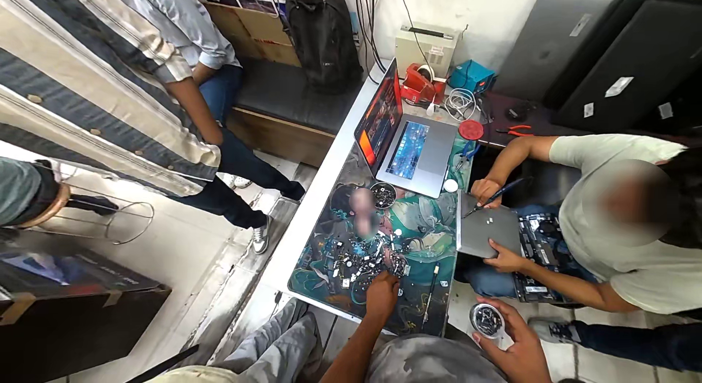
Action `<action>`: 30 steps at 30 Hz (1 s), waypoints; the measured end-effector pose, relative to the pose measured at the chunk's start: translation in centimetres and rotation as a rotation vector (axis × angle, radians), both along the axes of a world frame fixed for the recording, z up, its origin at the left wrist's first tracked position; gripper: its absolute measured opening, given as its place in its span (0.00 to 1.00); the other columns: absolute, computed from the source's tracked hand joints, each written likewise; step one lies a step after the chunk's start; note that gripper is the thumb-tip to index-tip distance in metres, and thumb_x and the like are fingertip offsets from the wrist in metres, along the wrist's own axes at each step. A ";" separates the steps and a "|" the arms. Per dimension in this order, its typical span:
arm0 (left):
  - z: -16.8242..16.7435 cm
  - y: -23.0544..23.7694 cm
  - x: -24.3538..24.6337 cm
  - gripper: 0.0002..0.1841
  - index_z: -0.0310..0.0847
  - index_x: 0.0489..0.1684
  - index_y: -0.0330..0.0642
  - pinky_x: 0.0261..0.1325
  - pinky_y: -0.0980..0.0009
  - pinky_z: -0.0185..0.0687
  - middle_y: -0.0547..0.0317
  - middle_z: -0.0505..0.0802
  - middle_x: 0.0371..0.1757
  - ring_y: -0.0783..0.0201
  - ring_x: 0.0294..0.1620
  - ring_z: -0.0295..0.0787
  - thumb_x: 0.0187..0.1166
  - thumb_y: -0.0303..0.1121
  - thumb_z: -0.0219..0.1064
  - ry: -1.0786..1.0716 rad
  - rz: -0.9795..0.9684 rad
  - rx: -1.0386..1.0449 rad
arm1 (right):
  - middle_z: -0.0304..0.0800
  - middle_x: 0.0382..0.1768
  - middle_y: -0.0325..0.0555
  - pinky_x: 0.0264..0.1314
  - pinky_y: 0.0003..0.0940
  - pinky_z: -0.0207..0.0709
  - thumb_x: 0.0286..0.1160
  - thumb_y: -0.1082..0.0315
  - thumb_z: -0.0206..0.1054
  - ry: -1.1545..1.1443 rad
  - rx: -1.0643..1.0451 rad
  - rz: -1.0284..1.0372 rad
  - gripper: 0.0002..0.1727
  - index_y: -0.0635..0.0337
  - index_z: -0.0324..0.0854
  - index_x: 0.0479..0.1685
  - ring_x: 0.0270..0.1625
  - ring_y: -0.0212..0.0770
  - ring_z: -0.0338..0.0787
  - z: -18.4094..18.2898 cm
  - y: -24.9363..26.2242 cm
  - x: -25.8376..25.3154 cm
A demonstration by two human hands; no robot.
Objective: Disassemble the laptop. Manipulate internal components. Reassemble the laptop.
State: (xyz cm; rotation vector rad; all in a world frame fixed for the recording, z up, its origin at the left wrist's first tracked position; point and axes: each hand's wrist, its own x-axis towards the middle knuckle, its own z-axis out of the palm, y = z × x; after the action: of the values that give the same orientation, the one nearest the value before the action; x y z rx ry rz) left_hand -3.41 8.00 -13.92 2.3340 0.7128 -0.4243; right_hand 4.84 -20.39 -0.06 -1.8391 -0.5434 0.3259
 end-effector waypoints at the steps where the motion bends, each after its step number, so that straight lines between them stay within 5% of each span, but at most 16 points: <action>1: 0.1 0.0 0.7 0.17 0.92 0.60 0.50 0.76 0.56 0.79 0.55 0.92 0.64 0.56 0.70 0.86 0.87 0.41 0.57 0.011 -0.030 -0.001 | 0.91 0.63 0.47 0.63 0.32 0.88 0.51 0.65 0.83 -0.001 -0.006 0.000 0.35 0.64 0.81 0.66 0.62 0.38 0.91 0.0 0.0 -0.1; 8: -0.4 -0.2 3.4 0.16 0.92 0.60 0.54 0.76 0.52 0.77 0.55 0.91 0.67 0.53 0.73 0.84 0.86 0.40 0.58 0.109 -0.103 0.024 | 0.91 0.63 0.46 0.62 0.32 0.89 0.52 0.63 0.83 -0.014 0.008 -0.026 0.35 0.61 0.81 0.67 0.62 0.38 0.92 0.3 -0.4 0.0; 14: -0.7 -0.2 3.7 0.16 0.91 0.57 0.45 0.76 0.50 0.75 0.52 0.91 0.66 0.49 0.72 0.83 0.88 0.39 0.57 0.042 -0.163 0.128 | 0.91 0.62 0.45 0.62 0.33 0.89 0.52 0.63 0.83 -0.011 0.005 -0.042 0.35 0.60 0.82 0.67 0.61 0.37 0.92 -0.1 -0.9 -0.3; 18: 0.0 0.6 3.1 0.16 0.87 0.57 0.38 0.75 0.51 0.78 0.47 0.90 0.61 0.50 0.68 0.86 0.89 0.34 0.54 -0.106 0.101 -0.042 | 0.91 0.62 0.45 0.62 0.33 0.89 0.52 0.62 0.83 -0.005 0.008 -0.044 0.35 0.61 0.82 0.67 0.61 0.37 0.92 -0.2 -0.6 -0.3; 23: 1.3 3.2 0.2 0.10 0.87 0.53 0.35 0.57 0.51 0.87 0.47 0.94 0.43 0.53 0.44 0.92 0.82 0.30 0.65 -0.183 0.423 -0.191 | 0.91 0.62 0.45 0.61 0.34 0.90 0.51 0.63 0.83 0.005 -0.004 -0.041 0.35 0.62 0.82 0.66 0.61 0.37 0.92 -0.6 -0.1 -0.3; 30: 1.0 4.1 -1.1 0.07 0.90 0.47 0.36 0.57 0.58 0.88 0.51 0.96 0.43 0.60 0.43 0.94 0.79 0.28 0.70 -0.193 0.519 -0.253 | 0.92 0.61 0.42 0.61 0.33 0.90 0.51 0.63 0.83 0.032 -0.015 0.033 0.35 0.61 0.82 0.66 0.60 0.36 0.93 -1.3 1.2 -0.1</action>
State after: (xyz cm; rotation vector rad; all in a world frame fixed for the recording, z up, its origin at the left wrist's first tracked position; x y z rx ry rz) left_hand -4.50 12.12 -12.90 1.8345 1.0589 -0.0500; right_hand 4.75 -19.19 -1.36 -1.8377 -0.5508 0.3819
